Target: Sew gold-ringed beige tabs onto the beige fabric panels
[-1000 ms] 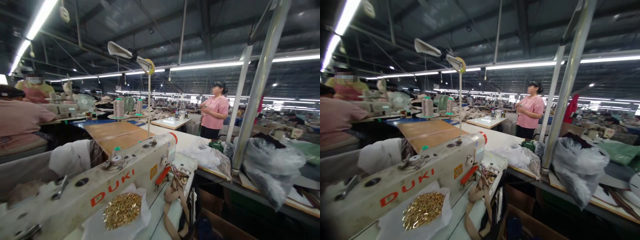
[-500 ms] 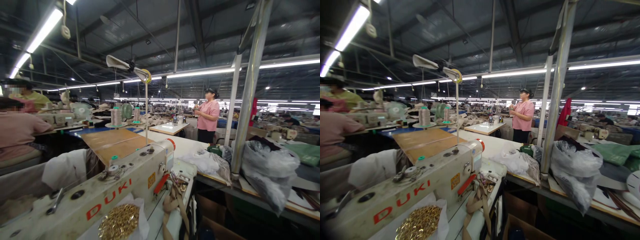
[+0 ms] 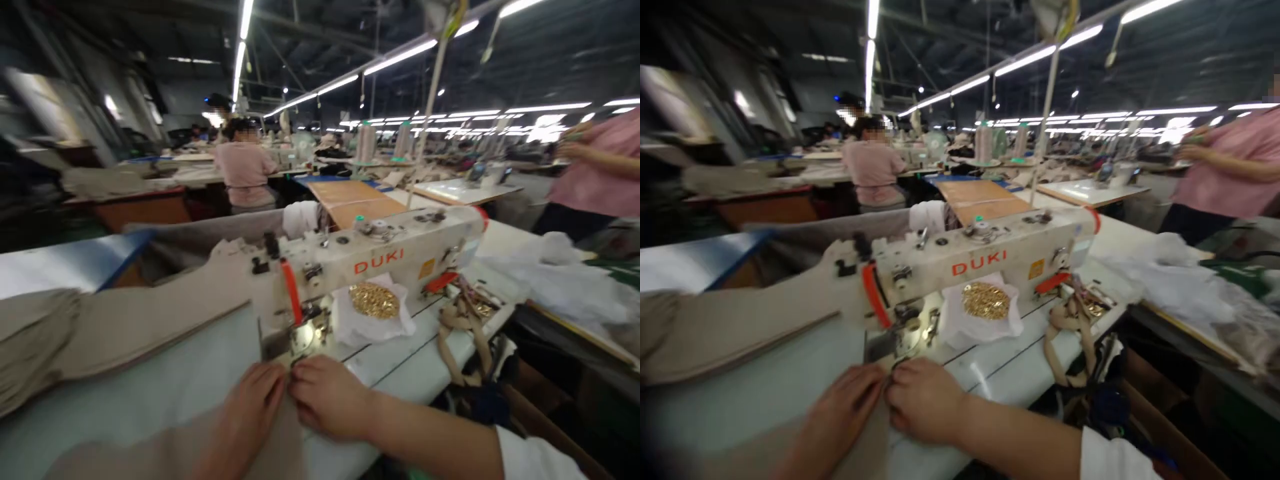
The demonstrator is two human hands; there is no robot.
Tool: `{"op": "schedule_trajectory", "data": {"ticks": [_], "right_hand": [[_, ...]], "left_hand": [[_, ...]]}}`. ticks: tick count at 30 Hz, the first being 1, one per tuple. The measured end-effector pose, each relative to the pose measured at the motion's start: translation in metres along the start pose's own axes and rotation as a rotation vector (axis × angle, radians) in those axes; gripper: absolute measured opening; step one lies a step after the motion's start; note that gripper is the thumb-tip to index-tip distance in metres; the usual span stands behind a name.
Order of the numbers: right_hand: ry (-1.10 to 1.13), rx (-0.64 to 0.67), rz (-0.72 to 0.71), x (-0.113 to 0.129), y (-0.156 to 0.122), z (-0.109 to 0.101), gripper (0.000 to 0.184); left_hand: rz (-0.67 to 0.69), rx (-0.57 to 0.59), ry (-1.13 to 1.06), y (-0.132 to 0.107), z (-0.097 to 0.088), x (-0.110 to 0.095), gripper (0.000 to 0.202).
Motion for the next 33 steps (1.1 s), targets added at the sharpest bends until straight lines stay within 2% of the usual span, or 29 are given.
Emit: {"op": "schedule_trajectory", "data": {"ticks": [3,7,16,33], "right_hand": [[0.085,-0.042,0.026,0.001,-0.008,-0.003,0.019],[0.112,-0.063,0.025,0.003,-0.013,-0.009,0.02],[-0.005,-0.126,-0.066,0.008,-0.018,-0.004,0.014],[0.005,-0.1,-0.059,0.008,-0.017,-0.003,0.015]], "left_hand": [[-0.116,0.095,0.007,-0.008,0.0,-0.003,0.02],[-0.161,0.137,-0.017,-0.002,0.005,-0.007,0.017],[-0.139,0.135,-0.018,-0.004,0.005,-0.005,0.016],[-0.085,0.131,0.002,-0.001,0.0,-0.01,0.017]]}}
Point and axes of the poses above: each hand's wrist, its own y-axis towards the middle knuckle, its own z-axis out of the palm, x = y × z, the point moved 3 cm from there along y, towards the middle knuckle, and after that the axes turned 1 degree about -z, right-handed, at the moved point
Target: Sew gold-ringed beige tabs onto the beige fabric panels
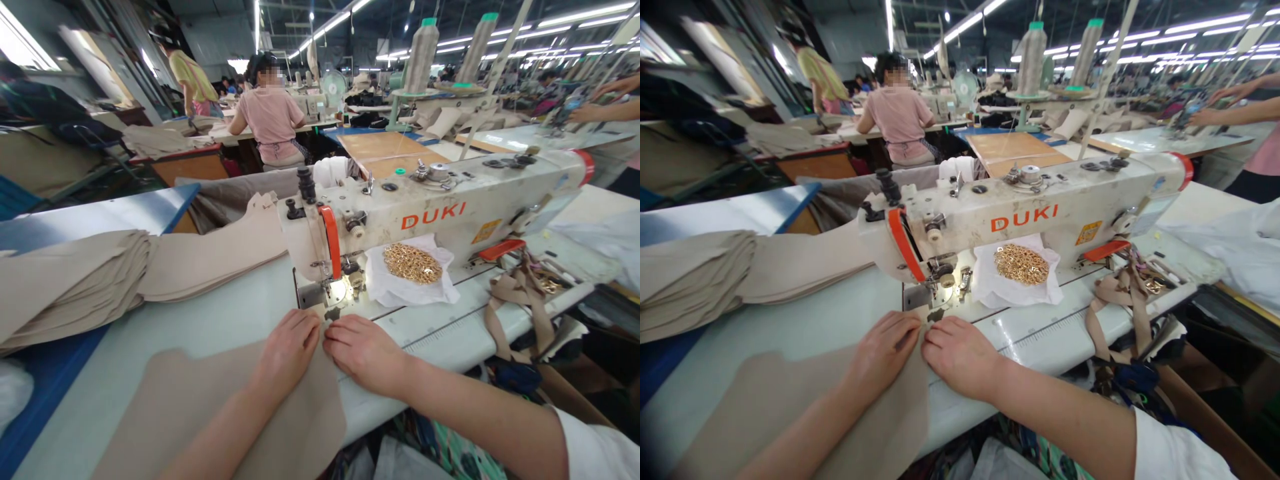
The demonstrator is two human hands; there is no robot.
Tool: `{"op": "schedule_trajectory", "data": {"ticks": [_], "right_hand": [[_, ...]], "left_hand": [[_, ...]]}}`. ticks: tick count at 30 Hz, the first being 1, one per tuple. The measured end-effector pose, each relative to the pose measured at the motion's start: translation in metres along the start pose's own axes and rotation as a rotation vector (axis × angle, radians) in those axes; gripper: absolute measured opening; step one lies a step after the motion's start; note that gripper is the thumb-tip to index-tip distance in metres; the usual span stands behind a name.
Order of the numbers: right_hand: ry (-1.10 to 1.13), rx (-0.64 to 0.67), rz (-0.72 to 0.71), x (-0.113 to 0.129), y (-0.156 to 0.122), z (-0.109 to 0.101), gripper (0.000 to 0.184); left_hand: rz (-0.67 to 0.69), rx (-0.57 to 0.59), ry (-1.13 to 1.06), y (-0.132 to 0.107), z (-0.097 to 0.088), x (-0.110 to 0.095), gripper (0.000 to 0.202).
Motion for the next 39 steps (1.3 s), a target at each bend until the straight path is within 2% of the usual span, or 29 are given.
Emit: {"op": "schedule_trajectory", "data": {"ticks": [11,31,39], "right_hand": [[0.006,-0.006,-0.007,-0.001,0.0,0.0,0.015],[-0.143,0.028,-0.09,-0.007,0.01,-0.002,0.01],[-0.152,0.096,-0.068,-0.03,0.015,-0.002,0.009]], "left_hand": [[-0.019,0.011,-0.021,-0.001,0.002,0.002,0.019],[-0.038,0.044,-0.05,-0.01,0.001,0.001,0.017],[-0.028,0.01,-0.046,0.007,0.013,0.012,0.02]]}}
Point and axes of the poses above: each hand's wrist, its own y-axis towards the middle knuckle, its own z-axis out of the palm, x = y × z, the point moved 3 cm from there along y, towards the middle knuckle, and after that the axes turned 1 degree about -z, right-handed, at the moved point
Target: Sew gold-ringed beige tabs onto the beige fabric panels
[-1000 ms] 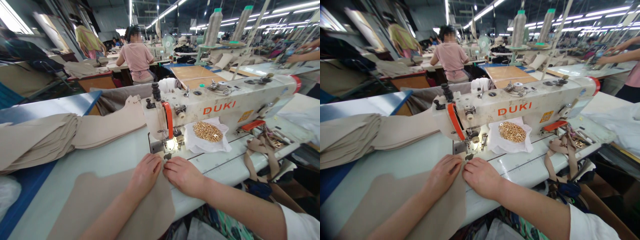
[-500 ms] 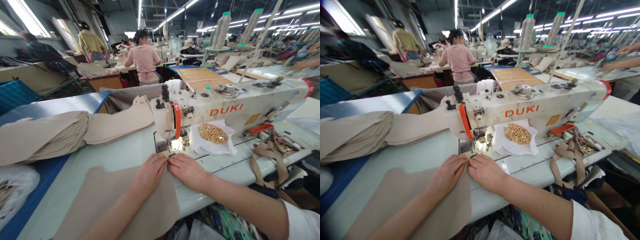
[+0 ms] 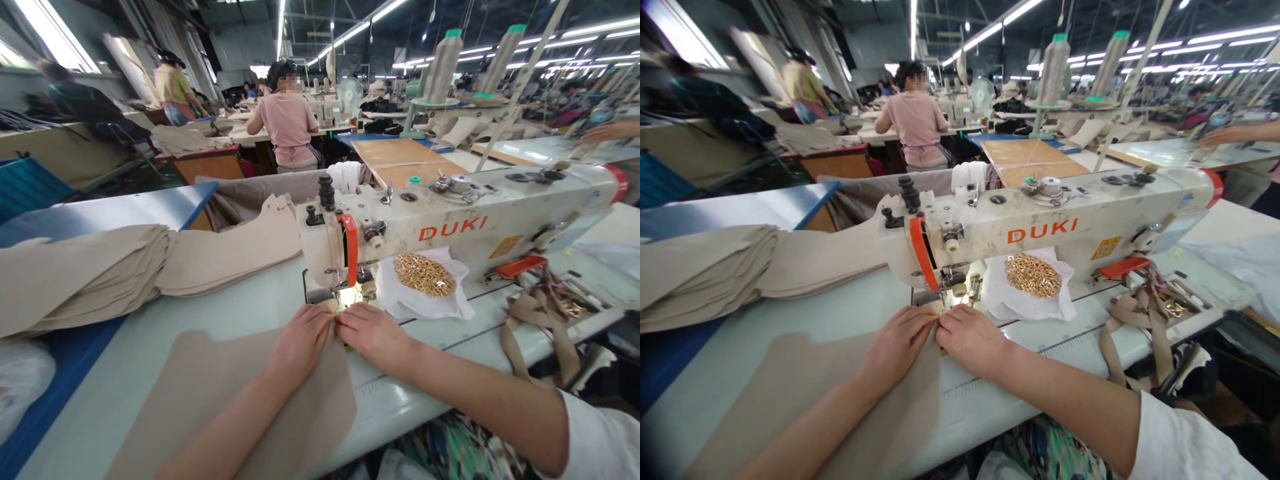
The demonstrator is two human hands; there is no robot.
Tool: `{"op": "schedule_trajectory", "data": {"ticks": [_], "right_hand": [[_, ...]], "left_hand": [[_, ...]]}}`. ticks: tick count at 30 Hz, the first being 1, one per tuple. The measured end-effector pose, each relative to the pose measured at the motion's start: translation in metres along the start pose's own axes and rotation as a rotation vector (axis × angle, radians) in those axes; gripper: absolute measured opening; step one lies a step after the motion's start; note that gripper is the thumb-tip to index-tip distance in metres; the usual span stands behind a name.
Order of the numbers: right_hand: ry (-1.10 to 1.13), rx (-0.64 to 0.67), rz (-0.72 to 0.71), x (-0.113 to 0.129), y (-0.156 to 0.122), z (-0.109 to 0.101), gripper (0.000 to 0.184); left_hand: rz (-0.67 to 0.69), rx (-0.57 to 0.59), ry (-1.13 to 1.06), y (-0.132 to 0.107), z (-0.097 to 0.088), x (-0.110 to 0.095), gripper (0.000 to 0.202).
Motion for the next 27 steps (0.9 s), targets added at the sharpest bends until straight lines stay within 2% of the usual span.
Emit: {"op": "schedule_trajectory", "data": {"ticks": [9,19,27], "right_hand": [[0.028,-0.026,0.075,-0.019,0.004,0.002,0.005],[0.021,-0.089,0.081,-0.024,0.004,0.005,0.008],[0.031,-0.055,0.112,-0.026,0.006,0.008,0.007]], "left_hand": [[0.003,-0.014,-0.004,0.017,0.008,0.012,0.021],[-0.004,-0.053,0.024,0.022,0.01,0.018,0.024],[-0.002,-0.084,0.019,0.024,0.009,0.019,0.024]]}}
Point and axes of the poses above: each hand's wrist, its own y-axis towards the middle knuckle, its own z-axis out of the palm, x = y × z, the point moved 3 cm from there along y, towards the middle knuckle, and after that the axes turned 1 degree about -z, right-handed, at the moved point
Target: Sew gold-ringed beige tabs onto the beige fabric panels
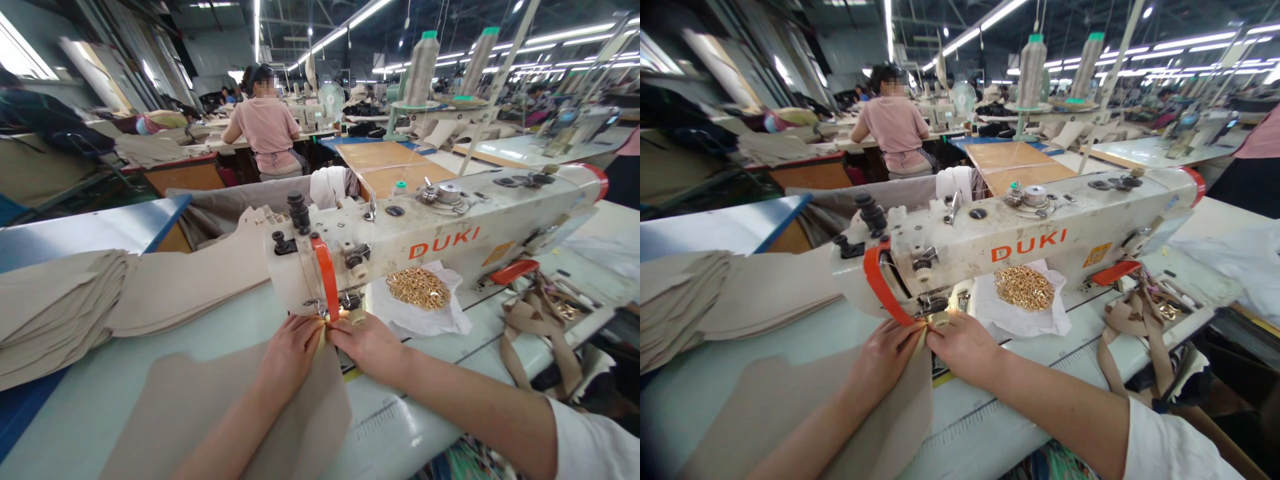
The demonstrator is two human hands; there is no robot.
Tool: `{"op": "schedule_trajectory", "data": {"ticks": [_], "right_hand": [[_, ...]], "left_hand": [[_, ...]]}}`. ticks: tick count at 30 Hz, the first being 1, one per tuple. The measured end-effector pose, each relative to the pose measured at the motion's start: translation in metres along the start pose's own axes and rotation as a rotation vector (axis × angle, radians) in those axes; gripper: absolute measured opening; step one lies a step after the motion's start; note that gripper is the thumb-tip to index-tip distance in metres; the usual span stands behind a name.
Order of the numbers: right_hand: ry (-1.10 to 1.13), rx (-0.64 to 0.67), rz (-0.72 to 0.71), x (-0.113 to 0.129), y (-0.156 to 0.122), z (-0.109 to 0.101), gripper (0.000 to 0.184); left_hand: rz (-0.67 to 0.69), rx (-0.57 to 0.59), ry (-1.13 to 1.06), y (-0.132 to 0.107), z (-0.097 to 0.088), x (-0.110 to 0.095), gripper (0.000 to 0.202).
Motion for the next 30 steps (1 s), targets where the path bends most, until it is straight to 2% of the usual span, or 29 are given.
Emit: {"op": "schedule_trajectory", "data": {"ticks": [12,16,22,30], "right_hand": [[0.004,0.03,0.009,0.002,0.001,-0.001,0.008],[0.005,0.038,0.021,0.002,-0.001,-0.002,0.008],[0.047,-0.048,-0.04,0.006,-0.008,-0.009,0.008],[0.058,0.018,-0.066,0.006,-0.008,-0.01,0.009]], "left_hand": [[-0.008,0.017,0.002,-0.001,0.0,0.001,0.023],[-0.02,0.053,0.002,-0.001,-0.001,-0.001,0.026],[-0.04,0.139,0.075,-0.009,-0.004,-0.009,0.029],[-0.056,0.224,0.104,-0.014,-0.003,-0.012,0.035]]}}
Point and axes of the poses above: each hand's wrist, its own y-axis towards the middle knuckle, its own z-axis out of the palm, x = y × z, the point moved 3 cm from there along y, towards the middle knuckle, and after that the axes turned 1 degree about -z, right-handed, at the moved point
